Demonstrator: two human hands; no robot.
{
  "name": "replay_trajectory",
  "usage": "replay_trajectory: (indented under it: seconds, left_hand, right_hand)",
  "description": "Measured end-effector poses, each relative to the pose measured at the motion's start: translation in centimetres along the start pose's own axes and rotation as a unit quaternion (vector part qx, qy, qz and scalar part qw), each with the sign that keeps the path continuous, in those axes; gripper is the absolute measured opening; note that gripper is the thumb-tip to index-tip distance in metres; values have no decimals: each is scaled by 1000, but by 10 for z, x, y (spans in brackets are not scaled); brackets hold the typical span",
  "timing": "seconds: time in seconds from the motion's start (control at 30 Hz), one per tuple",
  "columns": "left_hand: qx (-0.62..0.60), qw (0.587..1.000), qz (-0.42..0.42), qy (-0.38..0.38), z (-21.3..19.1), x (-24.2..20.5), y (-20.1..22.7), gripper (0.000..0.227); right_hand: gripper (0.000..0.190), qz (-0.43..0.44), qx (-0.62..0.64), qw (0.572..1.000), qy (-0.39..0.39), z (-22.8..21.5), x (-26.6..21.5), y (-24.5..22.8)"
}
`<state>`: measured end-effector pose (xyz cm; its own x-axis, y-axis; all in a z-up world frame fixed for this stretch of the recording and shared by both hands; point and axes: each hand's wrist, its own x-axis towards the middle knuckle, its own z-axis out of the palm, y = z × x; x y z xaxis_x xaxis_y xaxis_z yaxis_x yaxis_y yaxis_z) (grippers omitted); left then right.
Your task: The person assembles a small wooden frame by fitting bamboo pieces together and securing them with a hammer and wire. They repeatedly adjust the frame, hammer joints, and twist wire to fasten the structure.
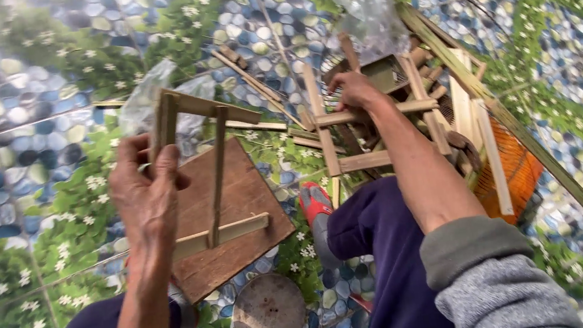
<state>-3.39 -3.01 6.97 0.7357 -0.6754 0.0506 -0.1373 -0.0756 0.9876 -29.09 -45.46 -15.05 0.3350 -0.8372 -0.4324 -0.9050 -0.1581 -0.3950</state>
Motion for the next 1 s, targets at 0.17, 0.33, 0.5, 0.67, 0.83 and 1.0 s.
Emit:
replay_trajectory:
  seconds: [0.17, 0.33, 0.5, 0.67, 0.83, 1.0]
  left_hand:
    - [10, 997, -69, 30, -2, 5, -2, 26]
    - [-5, 995, -73, 71, 6, 11, -25, 26]
    - [2, 999, 8, 53, 5, 6, -9, 11]
    - [13, 996, 35, 81, 5, 9, -12, 14]
    - [7, 997, 20, 71, 2, 9, -12, 15]
    - [4, 998, 9, 54, 1, 7, -10, 20]
  right_hand:
    - [48, -40, -122, 992, 7, -4, -22, -13]
    - [46, -68, -157, 985, 4, -2, 8, 9]
    - [24, -24, -60, 998, -12, -13, -3, -4]
    - [35, -29, -147, 989, 11, -13, 12, 5]
    - [31, -45, -150, 987, 25, -9, 17, 7]
    - [37, -29, -96, 995, 4, -13, 13, 8]
